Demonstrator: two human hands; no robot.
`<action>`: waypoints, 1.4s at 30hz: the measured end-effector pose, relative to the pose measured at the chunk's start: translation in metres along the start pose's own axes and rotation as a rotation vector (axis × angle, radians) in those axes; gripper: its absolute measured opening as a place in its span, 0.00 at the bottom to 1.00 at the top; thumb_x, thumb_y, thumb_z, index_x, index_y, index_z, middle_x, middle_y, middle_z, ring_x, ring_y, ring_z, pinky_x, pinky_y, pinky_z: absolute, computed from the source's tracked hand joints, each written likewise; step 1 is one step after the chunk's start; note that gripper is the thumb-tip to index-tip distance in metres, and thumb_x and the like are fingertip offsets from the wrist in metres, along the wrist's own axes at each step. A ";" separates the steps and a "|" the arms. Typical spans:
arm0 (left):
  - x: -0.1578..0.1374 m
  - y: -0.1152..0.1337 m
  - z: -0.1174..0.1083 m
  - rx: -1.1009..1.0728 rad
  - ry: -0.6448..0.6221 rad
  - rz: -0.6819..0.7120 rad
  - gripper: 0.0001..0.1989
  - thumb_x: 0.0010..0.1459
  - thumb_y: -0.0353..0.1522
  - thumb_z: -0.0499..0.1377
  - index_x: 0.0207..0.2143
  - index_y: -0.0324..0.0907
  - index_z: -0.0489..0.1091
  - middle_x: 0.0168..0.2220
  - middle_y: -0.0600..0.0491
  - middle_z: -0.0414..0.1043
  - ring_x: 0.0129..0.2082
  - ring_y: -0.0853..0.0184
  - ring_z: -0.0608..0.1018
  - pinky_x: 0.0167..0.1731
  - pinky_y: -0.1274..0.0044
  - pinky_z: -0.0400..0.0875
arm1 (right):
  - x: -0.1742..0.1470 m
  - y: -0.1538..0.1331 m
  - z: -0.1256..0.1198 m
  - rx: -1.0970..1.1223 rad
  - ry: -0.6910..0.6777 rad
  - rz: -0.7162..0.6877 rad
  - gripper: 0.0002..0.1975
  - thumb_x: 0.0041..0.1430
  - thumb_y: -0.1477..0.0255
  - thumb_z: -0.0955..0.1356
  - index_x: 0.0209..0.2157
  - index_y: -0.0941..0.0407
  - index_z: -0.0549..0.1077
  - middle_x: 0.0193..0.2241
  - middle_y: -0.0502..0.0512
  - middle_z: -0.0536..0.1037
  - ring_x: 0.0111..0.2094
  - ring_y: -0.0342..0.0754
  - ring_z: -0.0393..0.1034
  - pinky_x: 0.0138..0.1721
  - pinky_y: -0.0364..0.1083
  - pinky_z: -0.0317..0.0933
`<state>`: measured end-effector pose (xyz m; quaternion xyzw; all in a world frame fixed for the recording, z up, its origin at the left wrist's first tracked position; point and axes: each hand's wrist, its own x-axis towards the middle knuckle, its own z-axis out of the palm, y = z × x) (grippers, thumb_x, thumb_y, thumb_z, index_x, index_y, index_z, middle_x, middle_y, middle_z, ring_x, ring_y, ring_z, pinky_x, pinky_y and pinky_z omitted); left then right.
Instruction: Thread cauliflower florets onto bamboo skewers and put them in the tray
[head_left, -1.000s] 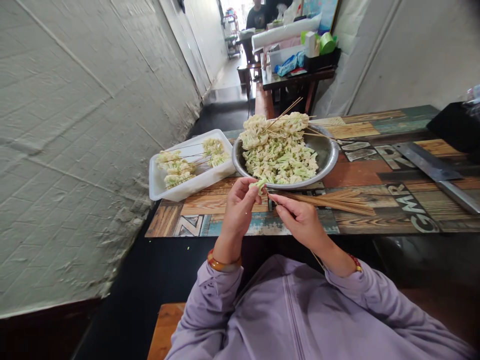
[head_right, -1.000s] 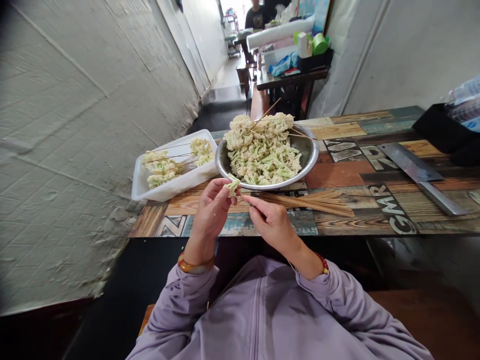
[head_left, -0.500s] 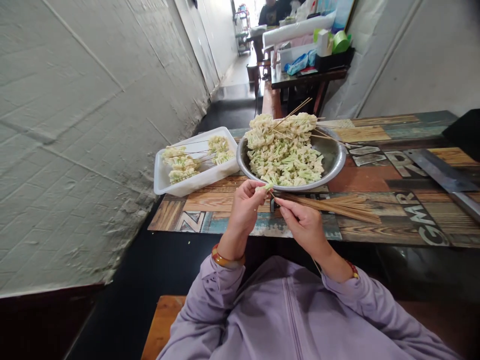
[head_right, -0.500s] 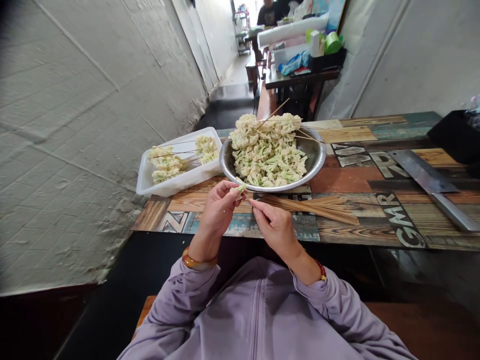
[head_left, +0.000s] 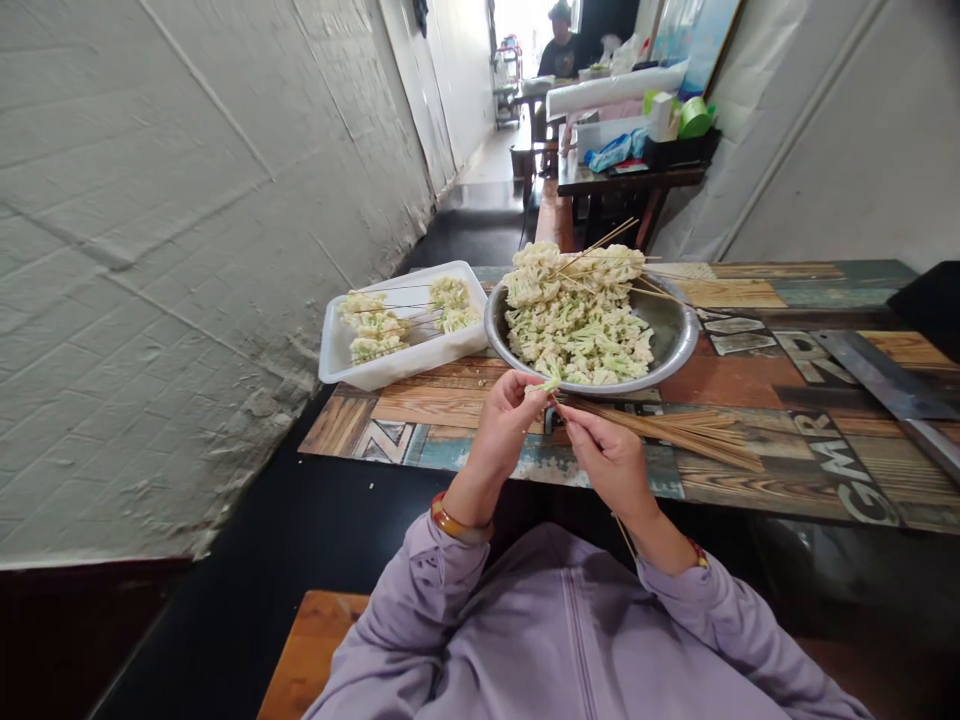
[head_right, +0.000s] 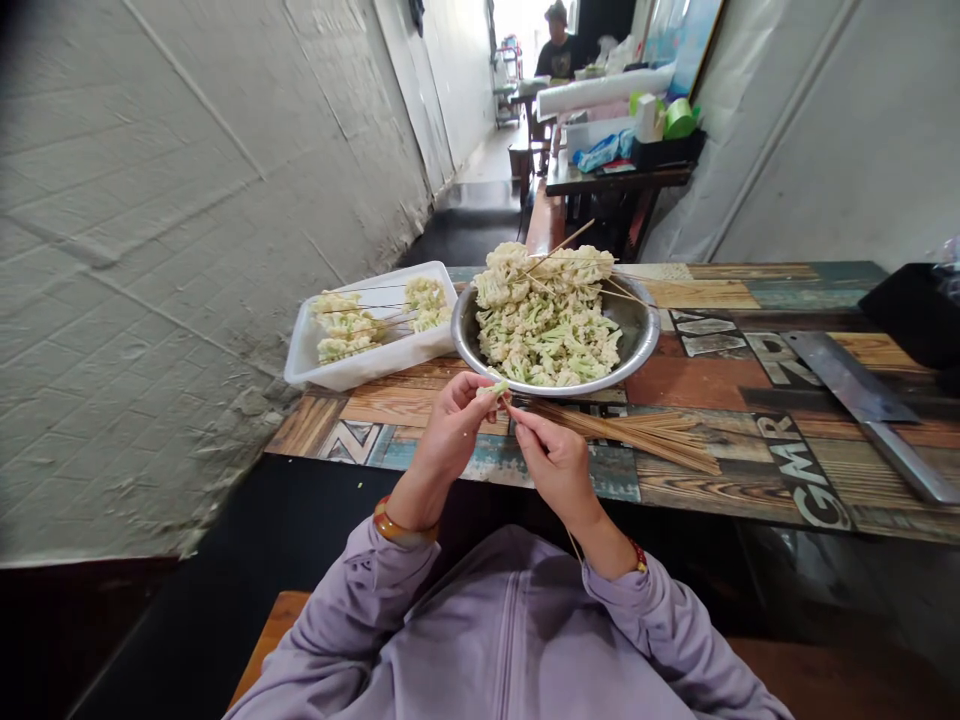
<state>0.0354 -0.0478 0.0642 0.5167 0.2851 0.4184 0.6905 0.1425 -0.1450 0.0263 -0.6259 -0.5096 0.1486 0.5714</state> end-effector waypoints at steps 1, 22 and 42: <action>-0.001 -0.001 0.000 -0.032 -0.008 -0.014 0.16 0.47 0.37 0.68 0.35 0.39 0.70 0.32 0.52 0.74 0.29 0.73 0.73 0.26 0.81 0.64 | -0.001 0.000 -0.001 0.012 -0.004 0.016 0.15 0.64 0.69 0.64 0.48 0.54 0.78 0.36 0.54 0.84 0.37 0.50 0.79 0.40 0.48 0.74; -0.007 0.002 0.002 -0.017 -0.014 -0.031 0.11 0.52 0.37 0.63 0.28 0.41 0.66 0.25 0.56 0.68 0.24 0.74 0.68 0.24 0.81 0.60 | -0.005 -0.017 -0.009 -0.102 -0.023 -0.026 0.12 0.64 0.69 0.64 0.40 0.54 0.79 0.32 0.53 0.83 0.33 0.49 0.79 0.38 0.46 0.72; -0.011 -0.003 0.006 0.124 -0.040 0.014 0.12 0.52 0.38 0.63 0.25 0.40 0.66 0.24 0.57 0.62 0.25 0.73 0.63 0.26 0.80 0.60 | 0.014 -0.018 -0.007 -0.202 -0.031 -0.149 0.12 0.65 0.68 0.62 0.32 0.53 0.75 0.26 0.53 0.80 0.27 0.47 0.75 0.32 0.44 0.66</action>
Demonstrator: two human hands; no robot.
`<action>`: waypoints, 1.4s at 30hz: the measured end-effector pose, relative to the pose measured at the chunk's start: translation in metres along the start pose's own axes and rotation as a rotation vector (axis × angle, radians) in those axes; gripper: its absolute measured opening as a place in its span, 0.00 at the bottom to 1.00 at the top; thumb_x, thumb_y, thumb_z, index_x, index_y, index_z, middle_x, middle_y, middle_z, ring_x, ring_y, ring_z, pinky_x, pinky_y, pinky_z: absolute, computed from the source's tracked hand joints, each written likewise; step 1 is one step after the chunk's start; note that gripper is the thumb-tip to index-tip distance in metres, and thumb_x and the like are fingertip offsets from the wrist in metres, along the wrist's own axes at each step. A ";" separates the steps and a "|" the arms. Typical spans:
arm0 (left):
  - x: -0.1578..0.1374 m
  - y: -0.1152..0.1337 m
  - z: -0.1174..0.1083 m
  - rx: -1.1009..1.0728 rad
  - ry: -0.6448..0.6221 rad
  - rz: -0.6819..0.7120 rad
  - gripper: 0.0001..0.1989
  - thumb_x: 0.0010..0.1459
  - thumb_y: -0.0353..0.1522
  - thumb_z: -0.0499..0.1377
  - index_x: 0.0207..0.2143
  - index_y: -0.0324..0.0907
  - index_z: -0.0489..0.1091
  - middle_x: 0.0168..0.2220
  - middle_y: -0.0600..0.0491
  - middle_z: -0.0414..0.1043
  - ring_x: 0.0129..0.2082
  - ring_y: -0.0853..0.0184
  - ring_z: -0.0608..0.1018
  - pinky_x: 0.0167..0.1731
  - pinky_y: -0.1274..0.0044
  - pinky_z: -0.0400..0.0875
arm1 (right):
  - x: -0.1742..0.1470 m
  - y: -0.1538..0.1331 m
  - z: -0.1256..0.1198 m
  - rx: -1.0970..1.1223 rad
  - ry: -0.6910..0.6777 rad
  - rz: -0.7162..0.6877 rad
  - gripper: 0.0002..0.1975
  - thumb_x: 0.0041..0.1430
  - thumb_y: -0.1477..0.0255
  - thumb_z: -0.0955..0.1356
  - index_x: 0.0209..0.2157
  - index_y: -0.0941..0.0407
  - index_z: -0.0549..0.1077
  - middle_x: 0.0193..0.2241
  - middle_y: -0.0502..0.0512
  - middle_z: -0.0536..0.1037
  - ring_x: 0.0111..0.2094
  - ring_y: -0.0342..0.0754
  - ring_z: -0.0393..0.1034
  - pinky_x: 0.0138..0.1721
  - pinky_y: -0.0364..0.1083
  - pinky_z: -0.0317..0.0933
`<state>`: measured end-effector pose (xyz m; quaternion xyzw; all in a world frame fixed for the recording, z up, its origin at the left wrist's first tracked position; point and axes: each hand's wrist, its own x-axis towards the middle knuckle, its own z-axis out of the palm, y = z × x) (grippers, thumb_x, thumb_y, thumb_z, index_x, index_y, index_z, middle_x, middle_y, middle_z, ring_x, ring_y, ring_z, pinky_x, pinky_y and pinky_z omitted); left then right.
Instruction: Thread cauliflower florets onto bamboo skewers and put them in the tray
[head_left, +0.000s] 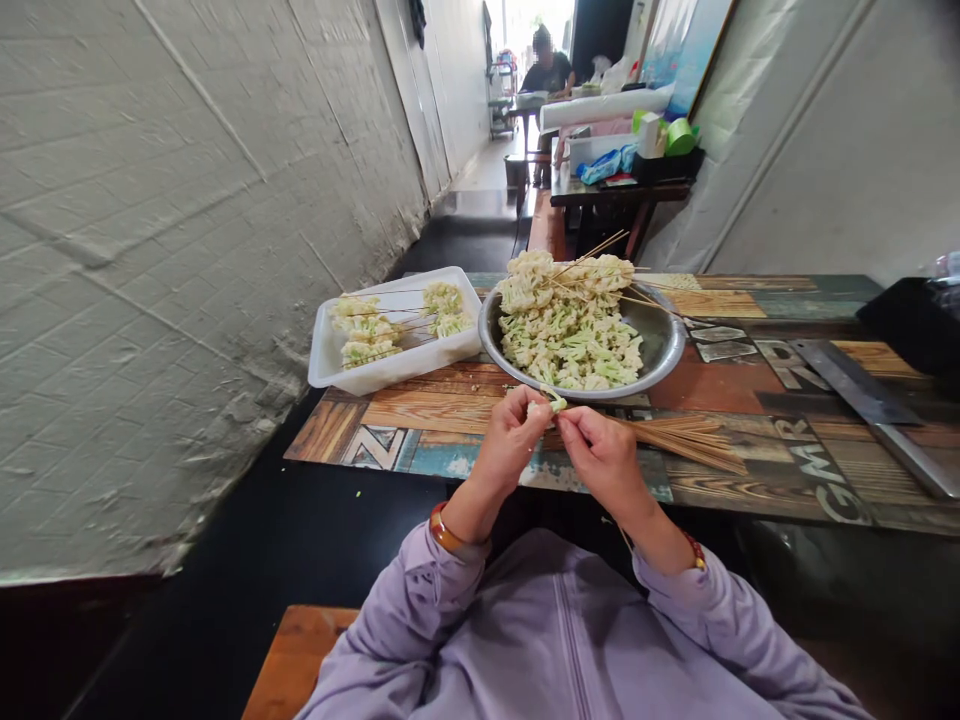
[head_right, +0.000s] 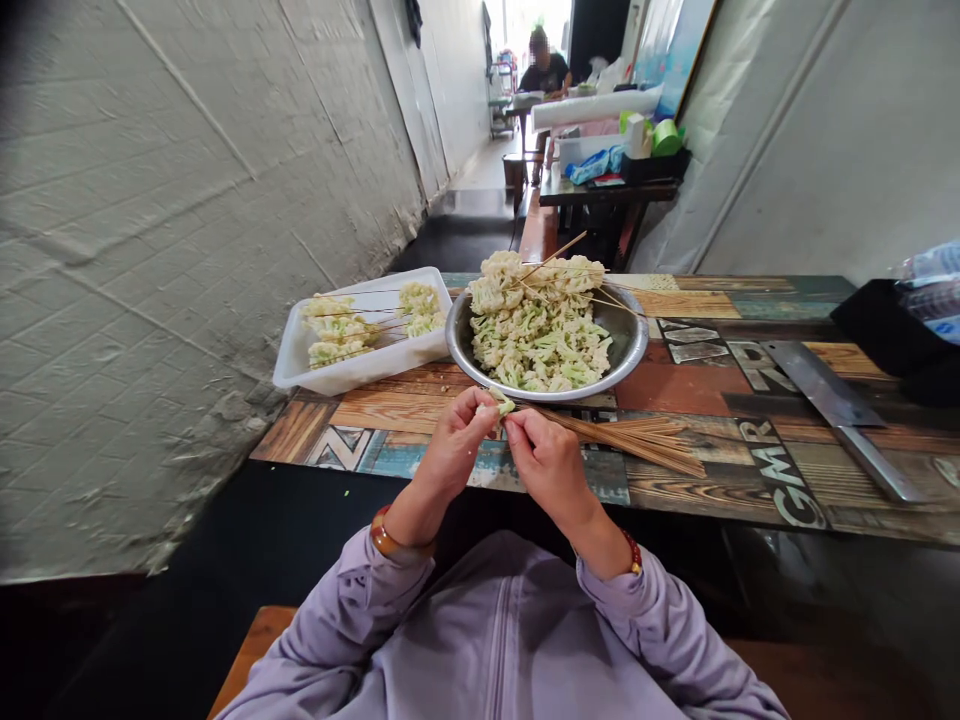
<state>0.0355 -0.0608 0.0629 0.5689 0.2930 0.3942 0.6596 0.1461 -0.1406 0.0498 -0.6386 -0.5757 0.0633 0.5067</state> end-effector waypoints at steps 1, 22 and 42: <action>0.000 0.000 0.000 0.004 0.016 0.000 0.11 0.52 0.38 0.63 0.25 0.40 0.66 0.24 0.57 0.62 0.25 0.73 0.63 0.26 0.80 0.60 | 0.001 0.000 0.000 0.008 -0.013 -0.003 0.12 0.65 0.68 0.62 0.32 0.53 0.75 0.26 0.52 0.79 0.27 0.47 0.74 0.31 0.44 0.66; 0.004 0.004 -0.004 0.049 -0.018 -0.009 0.10 0.53 0.37 0.63 0.28 0.41 0.66 0.25 0.57 0.65 0.26 0.73 0.66 0.29 0.80 0.62 | 0.003 0.011 0.014 0.195 0.015 0.015 0.12 0.64 0.70 0.61 0.31 0.55 0.73 0.25 0.51 0.77 0.26 0.44 0.71 0.31 0.41 0.63; 0.134 0.017 -0.005 1.372 -0.621 0.371 0.11 0.52 0.26 0.58 0.36 0.40 0.78 0.33 0.49 0.72 0.35 0.65 0.74 0.40 0.74 0.69 | -0.011 0.074 -0.004 0.780 -0.012 0.295 0.12 0.65 0.64 0.64 0.33 0.57 0.71 0.13 0.41 0.61 0.14 0.37 0.51 0.17 0.39 0.46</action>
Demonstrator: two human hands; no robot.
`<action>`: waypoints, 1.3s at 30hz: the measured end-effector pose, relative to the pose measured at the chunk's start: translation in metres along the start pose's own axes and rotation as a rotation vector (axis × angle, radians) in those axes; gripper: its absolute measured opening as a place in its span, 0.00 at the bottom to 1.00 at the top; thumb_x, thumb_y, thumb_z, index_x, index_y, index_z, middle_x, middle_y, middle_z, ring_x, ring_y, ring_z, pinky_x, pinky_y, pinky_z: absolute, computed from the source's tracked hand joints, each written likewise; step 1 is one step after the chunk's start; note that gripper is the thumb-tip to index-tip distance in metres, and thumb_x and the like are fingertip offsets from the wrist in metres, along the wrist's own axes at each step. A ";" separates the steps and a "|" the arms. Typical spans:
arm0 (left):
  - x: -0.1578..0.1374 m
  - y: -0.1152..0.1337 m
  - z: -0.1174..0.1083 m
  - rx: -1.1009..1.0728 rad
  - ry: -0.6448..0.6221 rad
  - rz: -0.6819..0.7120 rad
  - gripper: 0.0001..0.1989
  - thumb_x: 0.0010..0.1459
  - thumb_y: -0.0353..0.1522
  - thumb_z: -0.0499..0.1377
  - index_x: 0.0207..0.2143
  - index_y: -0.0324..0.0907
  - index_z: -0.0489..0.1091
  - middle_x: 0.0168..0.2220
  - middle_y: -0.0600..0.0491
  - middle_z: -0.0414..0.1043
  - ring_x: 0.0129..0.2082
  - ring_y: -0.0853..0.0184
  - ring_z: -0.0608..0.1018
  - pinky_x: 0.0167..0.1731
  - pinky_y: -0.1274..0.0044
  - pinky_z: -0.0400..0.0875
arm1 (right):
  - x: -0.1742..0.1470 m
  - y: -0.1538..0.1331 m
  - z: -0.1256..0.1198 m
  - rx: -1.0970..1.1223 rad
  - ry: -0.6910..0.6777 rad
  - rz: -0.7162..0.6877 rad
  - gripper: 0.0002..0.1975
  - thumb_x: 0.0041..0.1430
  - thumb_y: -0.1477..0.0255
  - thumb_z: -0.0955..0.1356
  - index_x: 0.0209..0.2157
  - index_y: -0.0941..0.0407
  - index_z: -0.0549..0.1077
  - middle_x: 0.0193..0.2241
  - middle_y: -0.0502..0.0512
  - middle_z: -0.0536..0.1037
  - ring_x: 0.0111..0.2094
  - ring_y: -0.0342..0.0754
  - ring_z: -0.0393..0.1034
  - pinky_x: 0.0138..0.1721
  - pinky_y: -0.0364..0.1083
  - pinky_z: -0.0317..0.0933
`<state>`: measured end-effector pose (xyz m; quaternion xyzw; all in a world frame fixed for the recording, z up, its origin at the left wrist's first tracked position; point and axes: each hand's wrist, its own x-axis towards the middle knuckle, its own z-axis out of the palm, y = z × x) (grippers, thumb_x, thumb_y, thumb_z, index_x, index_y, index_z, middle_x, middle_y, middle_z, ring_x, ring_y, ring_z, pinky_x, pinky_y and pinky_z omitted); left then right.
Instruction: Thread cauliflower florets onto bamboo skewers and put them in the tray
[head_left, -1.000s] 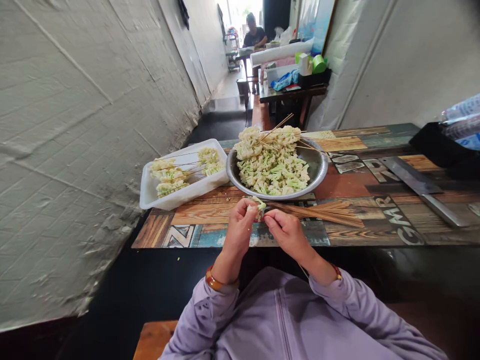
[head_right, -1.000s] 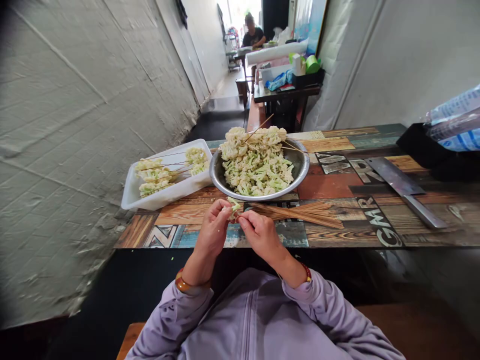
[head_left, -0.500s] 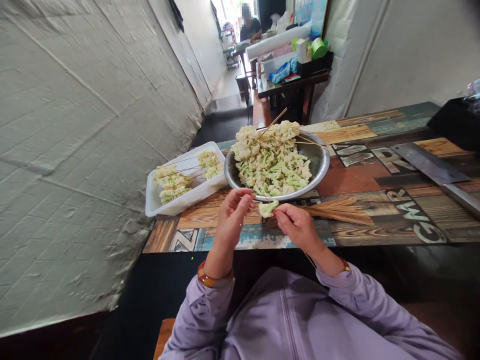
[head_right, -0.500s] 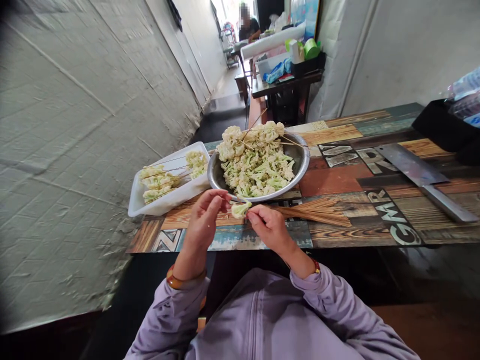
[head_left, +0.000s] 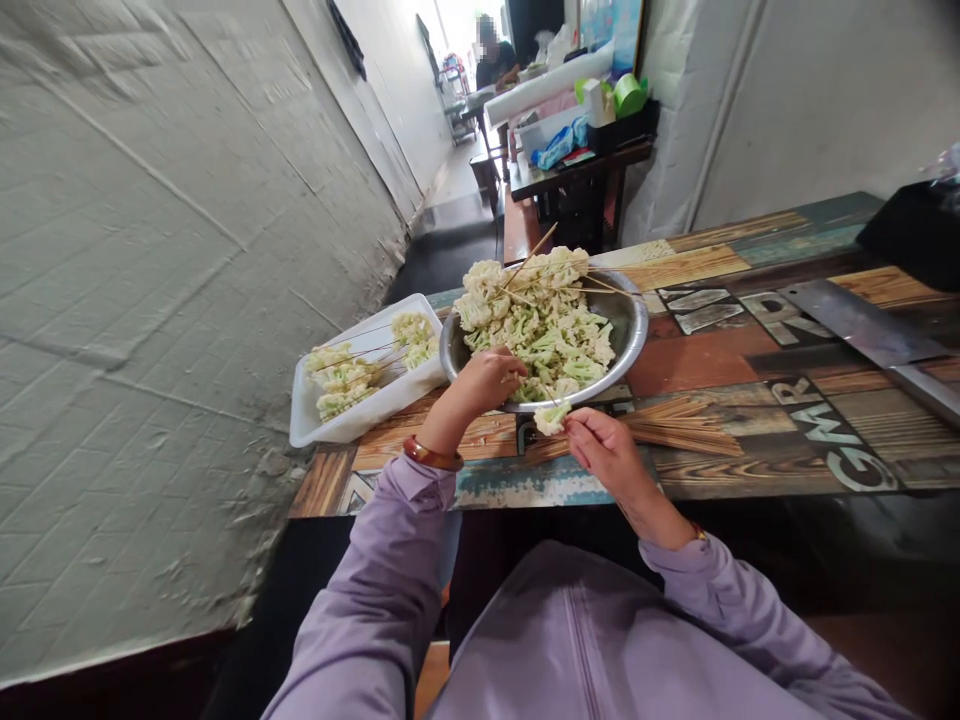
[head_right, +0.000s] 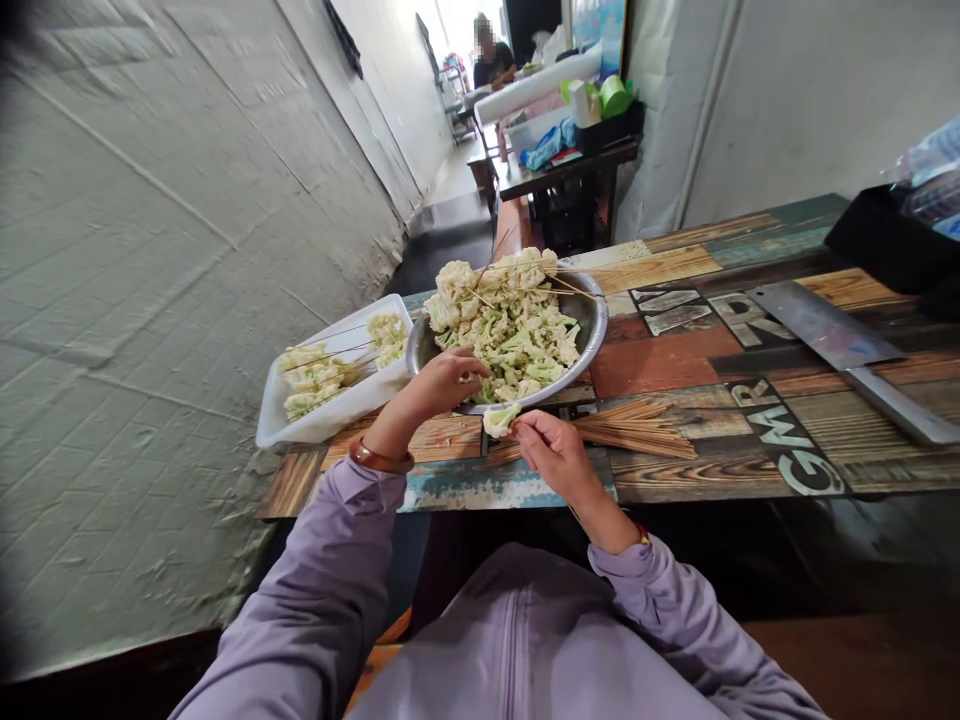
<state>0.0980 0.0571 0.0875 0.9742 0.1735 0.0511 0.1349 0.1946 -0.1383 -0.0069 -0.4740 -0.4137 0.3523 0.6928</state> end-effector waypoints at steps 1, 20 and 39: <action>0.003 -0.002 -0.001 0.008 -0.050 0.024 0.12 0.51 0.26 0.58 0.36 0.41 0.79 0.34 0.49 0.73 0.36 0.65 0.74 0.41 0.74 0.69 | 0.000 0.000 0.000 -0.001 -0.003 0.001 0.12 0.65 0.64 0.63 0.33 0.57 0.71 0.13 0.41 0.61 0.15 0.37 0.51 0.17 0.39 0.46; 0.013 -0.011 -0.009 -0.050 -0.059 0.054 0.04 0.47 0.24 0.58 0.24 0.39 0.71 0.27 0.53 0.72 0.31 0.68 0.71 0.36 0.76 0.64 | 0.000 0.002 -0.001 -0.021 0.009 0.031 0.14 0.64 0.60 0.64 0.33 0.57 0.72 0.13 0.41 0.60 0.15 0.38 0.52 0.18 0.40 0.47; -0.014 0.027 -0.005 -1.298 0.324 -0.270 0.23 0.46 0.31 0.66 0.48 0.46 0.72 0.34 0.56 0.69 0.29 0.74 0.76 0.29 0.81 0.71 | -0.001 0.004 0.002 -0.022 0.015 0.049 0.14 0.64 0.60 0.64 0.33 0.56 0.71 0.13 0.41 0.60 0.15 0.38 0.50 0.17 0.40 0.46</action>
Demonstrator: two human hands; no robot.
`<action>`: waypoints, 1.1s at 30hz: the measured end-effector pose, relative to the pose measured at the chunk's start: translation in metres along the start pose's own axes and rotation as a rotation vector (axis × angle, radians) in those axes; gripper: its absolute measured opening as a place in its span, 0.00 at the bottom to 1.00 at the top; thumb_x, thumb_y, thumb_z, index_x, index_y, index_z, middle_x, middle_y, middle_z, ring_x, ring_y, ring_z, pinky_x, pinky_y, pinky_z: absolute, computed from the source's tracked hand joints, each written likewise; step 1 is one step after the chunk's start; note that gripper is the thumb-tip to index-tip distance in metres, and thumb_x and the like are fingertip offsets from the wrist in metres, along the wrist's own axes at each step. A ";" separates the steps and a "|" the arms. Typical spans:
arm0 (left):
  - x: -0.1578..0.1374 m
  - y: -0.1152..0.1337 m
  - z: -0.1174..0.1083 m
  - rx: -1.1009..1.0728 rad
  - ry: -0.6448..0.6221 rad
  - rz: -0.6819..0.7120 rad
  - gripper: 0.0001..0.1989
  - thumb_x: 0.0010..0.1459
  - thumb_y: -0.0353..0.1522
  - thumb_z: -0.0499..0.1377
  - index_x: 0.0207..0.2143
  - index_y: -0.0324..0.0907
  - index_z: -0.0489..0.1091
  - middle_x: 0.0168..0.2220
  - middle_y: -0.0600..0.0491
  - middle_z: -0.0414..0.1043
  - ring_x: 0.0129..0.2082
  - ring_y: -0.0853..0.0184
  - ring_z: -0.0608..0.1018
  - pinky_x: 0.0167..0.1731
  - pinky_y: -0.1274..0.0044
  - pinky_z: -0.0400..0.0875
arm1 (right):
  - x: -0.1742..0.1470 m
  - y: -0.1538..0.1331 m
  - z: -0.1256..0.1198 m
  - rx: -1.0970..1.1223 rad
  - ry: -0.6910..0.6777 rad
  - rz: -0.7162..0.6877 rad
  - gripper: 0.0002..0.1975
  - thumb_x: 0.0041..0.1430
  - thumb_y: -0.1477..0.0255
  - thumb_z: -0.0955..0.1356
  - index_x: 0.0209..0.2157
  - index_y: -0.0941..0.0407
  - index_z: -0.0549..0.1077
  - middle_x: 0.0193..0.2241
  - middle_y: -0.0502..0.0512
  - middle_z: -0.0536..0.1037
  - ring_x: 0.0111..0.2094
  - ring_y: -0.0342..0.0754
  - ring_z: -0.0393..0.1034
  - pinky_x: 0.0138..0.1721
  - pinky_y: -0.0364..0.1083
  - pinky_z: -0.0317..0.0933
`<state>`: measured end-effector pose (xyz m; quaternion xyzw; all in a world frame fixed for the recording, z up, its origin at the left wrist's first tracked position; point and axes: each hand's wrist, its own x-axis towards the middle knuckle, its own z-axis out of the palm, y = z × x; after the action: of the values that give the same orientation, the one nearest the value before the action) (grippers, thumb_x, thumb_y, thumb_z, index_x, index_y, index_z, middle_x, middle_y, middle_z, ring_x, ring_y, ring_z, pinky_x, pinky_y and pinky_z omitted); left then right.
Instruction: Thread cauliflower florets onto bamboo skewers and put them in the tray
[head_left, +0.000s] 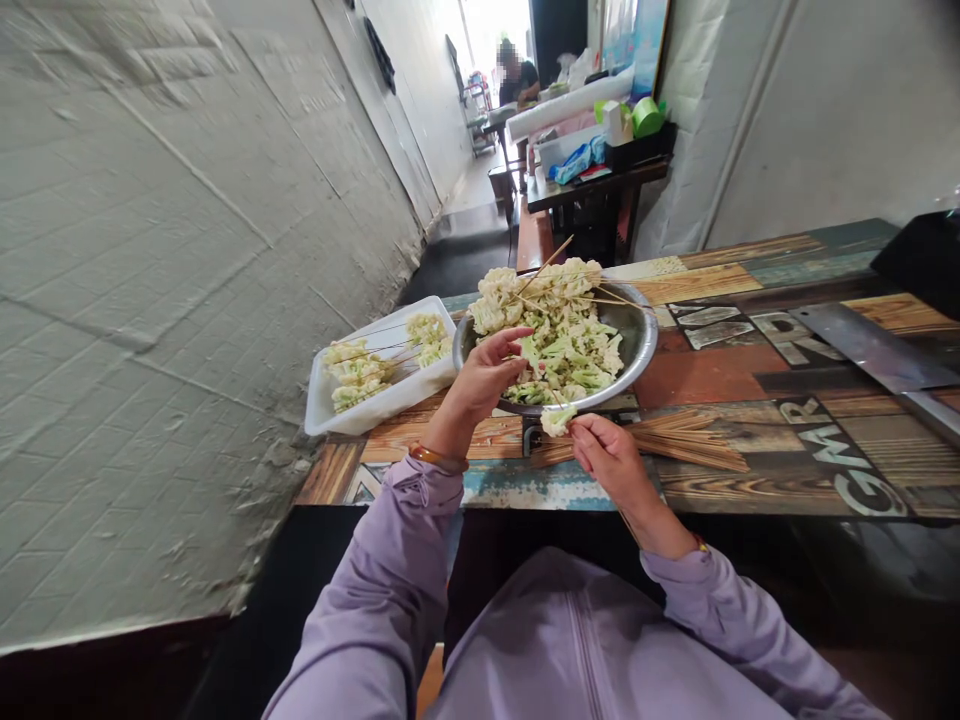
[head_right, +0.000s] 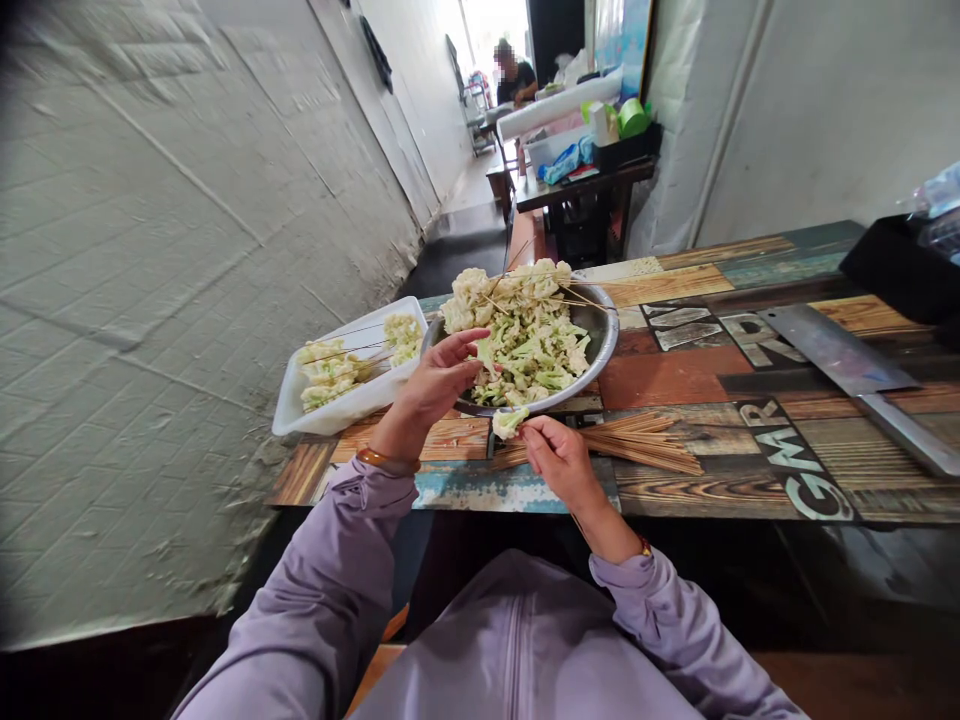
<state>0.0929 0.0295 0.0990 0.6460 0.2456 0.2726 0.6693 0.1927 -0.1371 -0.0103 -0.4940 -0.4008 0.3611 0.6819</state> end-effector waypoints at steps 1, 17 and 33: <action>-0.001 0.000 0.001 -0.007 -0.004 0.005 0.22 0.46 0.31 0.66 0.47 0.46 0.72 0.34 0.56 0.69 0.29 0.74 0.76 0.30 0.81 0.71 | 0.000 0.000 0.000 0.000 0.002 0.002 0.14 0.63 0.60 0.64 0.33 0.56 0.71 0.13 0.41 0.60 0.15 0.38 0.50 0.17 0.40 0.46; -0.004 -0.006 0.002 0.191 0.155 0.197 0.10 0.51 0.34 0.65 0.35 0.40 0.77 0.36 0.50 0.79 0.39 0.66 0.77 0.44 0.75 0.67 | 0.001 0.003 0.001 -0.057 0.016 -0.009 0.14 0.64 0.61 0.64 0.32 0.56 0.71 0.14 0.41 0.61 0.15 0.38 0.52 0.18 0.40 0.48; -0.024 -0.007 0.014 -0.198 0.185 0.033 0.15 0.45 0.34 0.69 0.31 0.39 0.67 0.25 0.58 0.72 0.30 0.68 0.81 0.36 0.75 0.75 | 0.001 0.001 0.002 -0.091 0.019 -0.001 0.14 0.64 0.60 0.64 0.32 0.56 0.71 0.14 0.42 0.61 0.15 0.38 0.53 0.18 0.40 0.49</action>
<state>0.0856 0.0029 0.0920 0.5530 0.2676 0.3648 0.6996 0.1913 -0.1350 -0.0102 -0.5278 -0.4105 0.3376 0.6625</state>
